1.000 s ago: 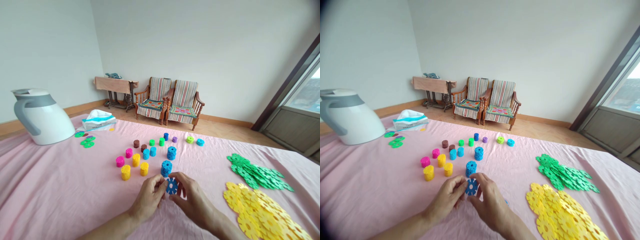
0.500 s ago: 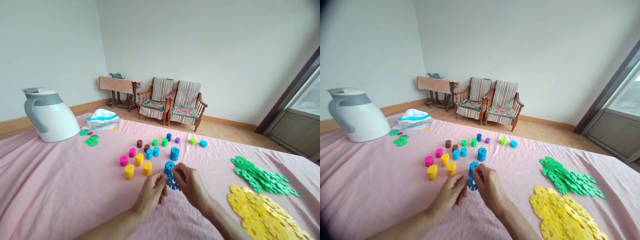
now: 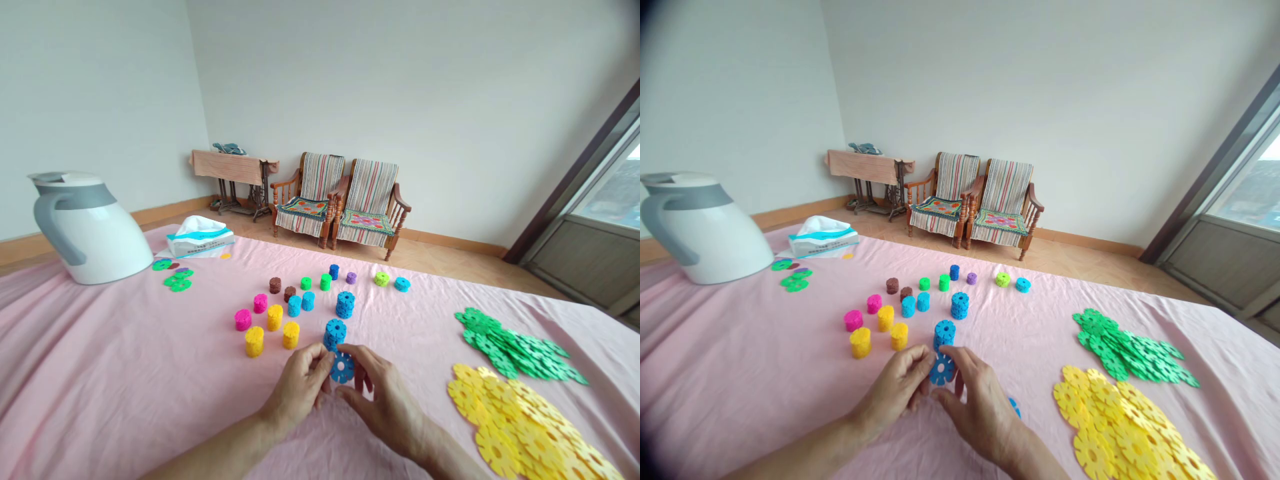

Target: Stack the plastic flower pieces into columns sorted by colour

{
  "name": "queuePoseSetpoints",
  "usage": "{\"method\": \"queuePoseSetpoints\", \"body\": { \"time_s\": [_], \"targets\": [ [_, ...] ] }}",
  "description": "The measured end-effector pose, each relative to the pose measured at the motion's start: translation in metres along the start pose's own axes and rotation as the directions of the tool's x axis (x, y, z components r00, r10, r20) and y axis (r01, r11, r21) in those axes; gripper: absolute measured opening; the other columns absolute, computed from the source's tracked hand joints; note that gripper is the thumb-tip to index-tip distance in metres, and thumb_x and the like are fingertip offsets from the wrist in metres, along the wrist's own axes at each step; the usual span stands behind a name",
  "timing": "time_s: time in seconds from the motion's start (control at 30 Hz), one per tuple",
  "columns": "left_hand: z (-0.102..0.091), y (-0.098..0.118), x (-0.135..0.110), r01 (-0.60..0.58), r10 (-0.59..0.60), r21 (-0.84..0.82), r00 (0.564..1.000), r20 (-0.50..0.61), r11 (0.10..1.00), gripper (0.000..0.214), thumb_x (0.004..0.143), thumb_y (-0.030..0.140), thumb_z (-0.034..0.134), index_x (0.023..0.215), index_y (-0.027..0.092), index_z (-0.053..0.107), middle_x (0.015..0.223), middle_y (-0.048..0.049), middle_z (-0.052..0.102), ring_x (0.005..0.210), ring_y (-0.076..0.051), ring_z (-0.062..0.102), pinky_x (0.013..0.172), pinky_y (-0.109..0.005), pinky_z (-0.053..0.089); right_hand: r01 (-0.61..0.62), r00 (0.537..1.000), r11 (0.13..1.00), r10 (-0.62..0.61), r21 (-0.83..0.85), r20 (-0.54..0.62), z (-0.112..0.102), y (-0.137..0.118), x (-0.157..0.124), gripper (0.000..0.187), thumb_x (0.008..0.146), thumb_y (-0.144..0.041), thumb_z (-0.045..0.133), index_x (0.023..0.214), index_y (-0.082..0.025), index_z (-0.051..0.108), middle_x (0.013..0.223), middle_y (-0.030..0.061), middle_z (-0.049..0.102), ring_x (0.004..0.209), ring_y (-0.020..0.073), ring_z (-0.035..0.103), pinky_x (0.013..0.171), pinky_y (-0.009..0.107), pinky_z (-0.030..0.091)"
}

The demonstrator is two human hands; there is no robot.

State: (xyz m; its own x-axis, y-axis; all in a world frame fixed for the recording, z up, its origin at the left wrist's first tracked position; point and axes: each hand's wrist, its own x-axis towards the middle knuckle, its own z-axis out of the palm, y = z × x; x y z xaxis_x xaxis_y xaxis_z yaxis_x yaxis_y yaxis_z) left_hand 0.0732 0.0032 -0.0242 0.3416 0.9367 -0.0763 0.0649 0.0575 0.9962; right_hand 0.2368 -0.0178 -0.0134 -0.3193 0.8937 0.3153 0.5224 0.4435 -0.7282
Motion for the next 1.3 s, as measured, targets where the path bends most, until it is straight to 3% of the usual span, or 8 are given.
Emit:
{"method": "queuePoseSetpoints", "body": {
  "time_s": [0.23,0.43,0.53,0.73,1.03,1.23,1.3],
  "targets": [
    [0.002,0.003,-0.002,-0.012,0.011,-0.009,0.999,-0.038,1.0,0.04,0.08,0.055,0.049,0.068,0.018,0.045,0.049,0.0063,0.045,0.035,-0.005,0.038,0.033,-0.015,0.026,-0.071,0.997,0.997,0.072,0.03,-0.015,0.005,0.0,0.001,0.04,0.072,-0.014,0.058,0.11,-0.021,0.051,0.076,-0.0023,0.059,0.063,0.0101,0.053,0.058,0.022,0.042],
    [0.002,0.001,-0.002,-0.059,0.046,-0.052,0.971,-0.234,0.997,0.035,0.081,0.052,0.048,0.071,0.02,0.04,0.059,0.0064,0.045,0.037,-0.005,0.041,0.03,-0.013,0.025,-0.158,0.957,0.987,0.161,0.031,-0.243,-0.002,0.013,0.026,0.032,0.075,-0.026,0.059,0.105,-0.018,0.052,0.075,-0.0007,0.056,0.06,0.0107,0.052,0.055,0.023,0.042],
    [0.001,-0.001,0.0,-0.071,0.058,-0.042,0.965,-0.254,0.997,0.035,0.081,0.053,0.048,0.075,0.02,0.04,0.063,0.0058,0.047,0.039,-0.006,0.044,0.029,-0.013,0.026,-0.147,0.947,0.989,0.136,-0.016,-0.291,-0.001,0.018,0.04,0.031,0.072,-0.028,0.062,0.1,-0.018,0.055,0.085,0.0024,0.058,0.068,0.0128,0.055,0.061,0.026,0.045],
    [0.0,-0.003,0.0,-0.051,0.039,-0.046,0.973,-0.229,0.998,0.034,0.081,0.054,0.047,0.079,0.021,0.04,0.066,0.0057,0.049,0.039,-0.006,0.045,0.029,-0.013,0.023,-0.127,0.954,0.99,0.104,-0.066,-0.281,0.006,0.016,0.057,0.025,0.069,-0.027,0.064,0.091,-0.018,0.059,0.089,0.0043,0.057,0.077,0.0161,0.057,0.071,0.032,0.047],
    [0.001,0.001,-0.001,-0.045,0.031,-0.056,0.973,-0.228,0.997,0.033,0.081,0.053,0.047,0.078,0.02,0.041,0.064,0.0058,0.049,0.037,-0.005,0.044,0.029,-0.011,0.024,-0.101,0.964,0.992,0.08,-0.074,-0.255,0.009,0.027,0.058,0.026,0.068,-0.028,0.065,0.091,-0.018,0.06,0.09,0.0044,0.058,0.074,0.0152,0.057,0.069,0.032,0.048],
    [0.0,-0.001,-0.001,-0.048,0.039,-0.035,0.976,-0.214,0.998,0.033,0.082,0.053,0.046,0.078,0.02,0.041,0.063,0.006,0.049,0.037,-0.005,0.044,0.028,-0.011,0.025,-0.115,0.975,0.989,0.094,-0.096,-0.199,-0.023,0.021,0.038,0.025,0.075,-0.032,0.059,0.097,-0.019,0.058,0.091,0.0042,0.06,0.077,0.0159,0.059,0.067,0.03,0.047],
    [0.0,-0.001,0.0,-0.052,0.045,-0.027,0.978,-0.203,0.998,0.033,0.082,0.053,0.045,0.079,0.02,0.042,0.063,0.0058,0.05,0.038,-0.005,0.044,0.028,-0.011,0.026,-0.154,0.985,0.981,0.143,-0.122,-0.092,-0.042,0.022,0.021,0.021,0.075,-0.027,0.057,0.095,-0.02,0.058,0.084,0.0026,0.061,0.072,0.0148,0.058,0.062,0.028,0.046]
  ]
}}
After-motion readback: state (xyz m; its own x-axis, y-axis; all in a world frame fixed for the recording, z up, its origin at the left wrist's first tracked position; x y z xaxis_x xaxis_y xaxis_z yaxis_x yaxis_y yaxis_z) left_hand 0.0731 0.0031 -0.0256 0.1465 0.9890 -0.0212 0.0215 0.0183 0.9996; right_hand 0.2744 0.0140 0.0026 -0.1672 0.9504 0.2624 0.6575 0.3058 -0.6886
